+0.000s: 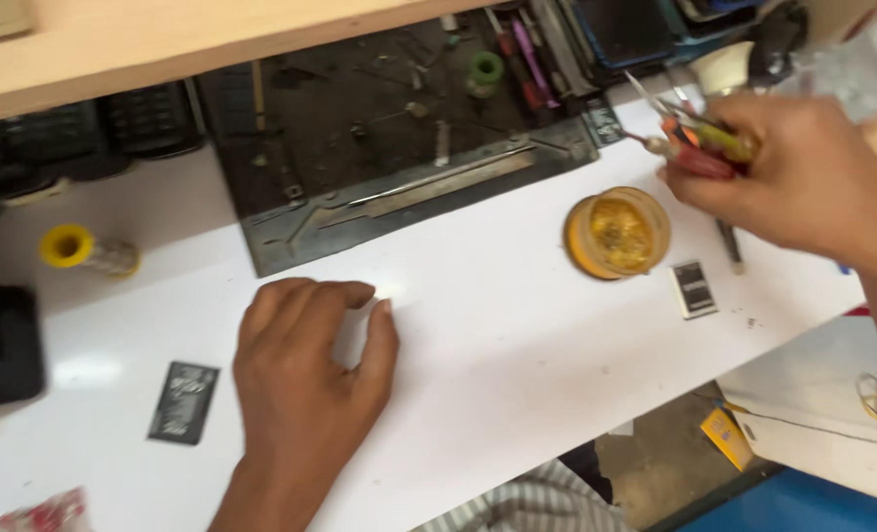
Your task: The person sorts cables and a charger adapter on a repair workbench, then uses a small screwdriver to pry open the lid of a round speaker, removes the circuit board and battery pack from inside, and pries at the speaker driver with a screwdriver.
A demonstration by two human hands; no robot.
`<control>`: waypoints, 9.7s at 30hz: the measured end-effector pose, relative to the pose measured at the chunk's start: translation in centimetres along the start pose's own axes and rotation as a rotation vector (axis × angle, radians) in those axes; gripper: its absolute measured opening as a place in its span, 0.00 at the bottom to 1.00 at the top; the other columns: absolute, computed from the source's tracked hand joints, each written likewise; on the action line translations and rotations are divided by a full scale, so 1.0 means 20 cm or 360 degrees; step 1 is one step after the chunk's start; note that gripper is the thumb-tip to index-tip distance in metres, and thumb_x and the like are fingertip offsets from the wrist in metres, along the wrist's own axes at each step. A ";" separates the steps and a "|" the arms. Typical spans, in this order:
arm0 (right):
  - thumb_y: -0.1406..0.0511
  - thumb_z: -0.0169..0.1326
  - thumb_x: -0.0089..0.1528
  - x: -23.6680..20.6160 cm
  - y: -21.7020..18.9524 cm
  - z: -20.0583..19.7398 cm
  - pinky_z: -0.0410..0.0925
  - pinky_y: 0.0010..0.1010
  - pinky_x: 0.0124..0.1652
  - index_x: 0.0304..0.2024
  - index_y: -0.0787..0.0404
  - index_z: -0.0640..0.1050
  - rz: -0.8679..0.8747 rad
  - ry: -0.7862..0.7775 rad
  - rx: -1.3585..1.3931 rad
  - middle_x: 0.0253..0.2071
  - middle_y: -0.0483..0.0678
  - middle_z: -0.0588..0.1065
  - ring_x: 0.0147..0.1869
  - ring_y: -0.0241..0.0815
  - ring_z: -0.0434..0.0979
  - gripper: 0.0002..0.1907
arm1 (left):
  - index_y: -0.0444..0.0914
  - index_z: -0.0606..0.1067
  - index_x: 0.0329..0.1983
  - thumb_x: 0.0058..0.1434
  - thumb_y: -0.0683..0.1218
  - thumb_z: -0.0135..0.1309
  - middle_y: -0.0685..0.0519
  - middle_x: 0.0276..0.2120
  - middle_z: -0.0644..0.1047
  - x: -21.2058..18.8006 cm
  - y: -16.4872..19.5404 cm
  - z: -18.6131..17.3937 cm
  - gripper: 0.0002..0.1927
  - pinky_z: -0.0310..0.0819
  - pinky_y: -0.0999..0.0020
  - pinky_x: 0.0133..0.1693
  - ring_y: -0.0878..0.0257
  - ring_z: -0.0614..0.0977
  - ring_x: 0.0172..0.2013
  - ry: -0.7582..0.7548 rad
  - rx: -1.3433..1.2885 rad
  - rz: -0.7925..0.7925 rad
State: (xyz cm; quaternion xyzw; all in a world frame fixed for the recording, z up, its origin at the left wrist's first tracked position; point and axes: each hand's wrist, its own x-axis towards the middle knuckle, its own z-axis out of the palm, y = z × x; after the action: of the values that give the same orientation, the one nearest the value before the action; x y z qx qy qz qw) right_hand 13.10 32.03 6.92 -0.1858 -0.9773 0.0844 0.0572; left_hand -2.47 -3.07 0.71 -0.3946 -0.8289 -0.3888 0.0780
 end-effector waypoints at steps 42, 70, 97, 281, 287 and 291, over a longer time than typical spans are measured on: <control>0.55 0.64 0.54 0.11 0.36 0.21 0.72 0.48 0.41 0.46 0.69 0.79 0.0594 -0.0130 0.0036 0.33 0.64 0.79 0.37 0.61 0.81 0.27 | 0.36 0.82 0.33 0.57 0.45 0.64 0.52 0.30 0.81 -0.01 0.11 0.07 0.06 0.73 0.64 0.35 0.58 0.79 0.40 -0.0099 0.0102 -0.0096; 0.61 0.51 0.70 -0.30 0.08 0.17 0.70 0.48 0.54 0.62 0.69 0.74 0.0095 0.0309 -0.0071 0.61 0.65 0.74 0.60 0.62 0.75 0.22 | 0.37 0.82 0.33 0.57 0.45 0.64 0.53 0.31 0.82 -0.02 0.11 0.08 0.06 0.73 0.63 0.37 0.58 0.80 0.40 -0.0140 0.0072 -0.0094; 0.67 0.63 0.63 -0.29 0.28 0.27 0.70 0.34 0.36 0.47 0.67 0.81 0.0400 0.0612 0.0191 0.40 0.55 0.76 0.33 0.44 0.77 0.12 | 0.38 0.82 0.33 0.57 0.45 0.64 0.53 0.31 0.82 -0.02 0.12 0.10 0.06 0.74 0.63 0.39 0.57 0.80 0.40 -0.0175 0.0044 -0.0140; 0.64 0.64 0.71 -0.69 0.40 0.27 0.69 0.30 0.36 0.39 0.66 0.81 0.0779 0.0883 0.0202 0.33 0.51 0.76 0.32 0.40 0.76 0.11 | 0.32 0.77 0.46 0.57 0.40 0.60 0.54 0.26 0.81 -0.01 0.28 0.23 0.13 0.64 0.76 0.20 0.74 0.70 0.19 -0.0374 -0.0606 -0.0559; 0.63 0.64 0.69 -0.51 0.35 0.29 0.70 0.35 0.39 0.37 0.64 0.81 0.0631 0.0797 0.0098 0.37 0.51 0.76 0.36 0.43 0.77 0.11 | 0.34 0.77 0.44 0.57 0.41 0.60 0.55 0.26 0.82 0.00 0.28 0.18 0.12 0.63 0.75 0.18 0.73 0.71 0.16 -0.0439 -0.0520 -0.0576; 0.63 0.65 0.70 -0.48 0.35 0.31 0.70 0.37 0.41 0.37 0.64 0.81 0.0694 0.0794 -0.0003 0.37 0.52 0.77 0.35 0.45 0.77 0.11 | 0.33 0.76 0.45 0.57 0.42 0.60 0.55 0.26 0.81 0.01 0.26 0.15 0.13 0.63 0.74 0.17 0.73 0.71 0.16 -0.0386 -0.0529 -0.0511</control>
State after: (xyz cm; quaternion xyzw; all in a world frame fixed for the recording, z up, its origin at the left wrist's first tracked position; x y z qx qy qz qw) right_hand 23.57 34.04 -1.32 -0.4057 -0.8704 0.0455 0.2754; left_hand 1.68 1.19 1.68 -0.3090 -0.8090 -0.4768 -0.1508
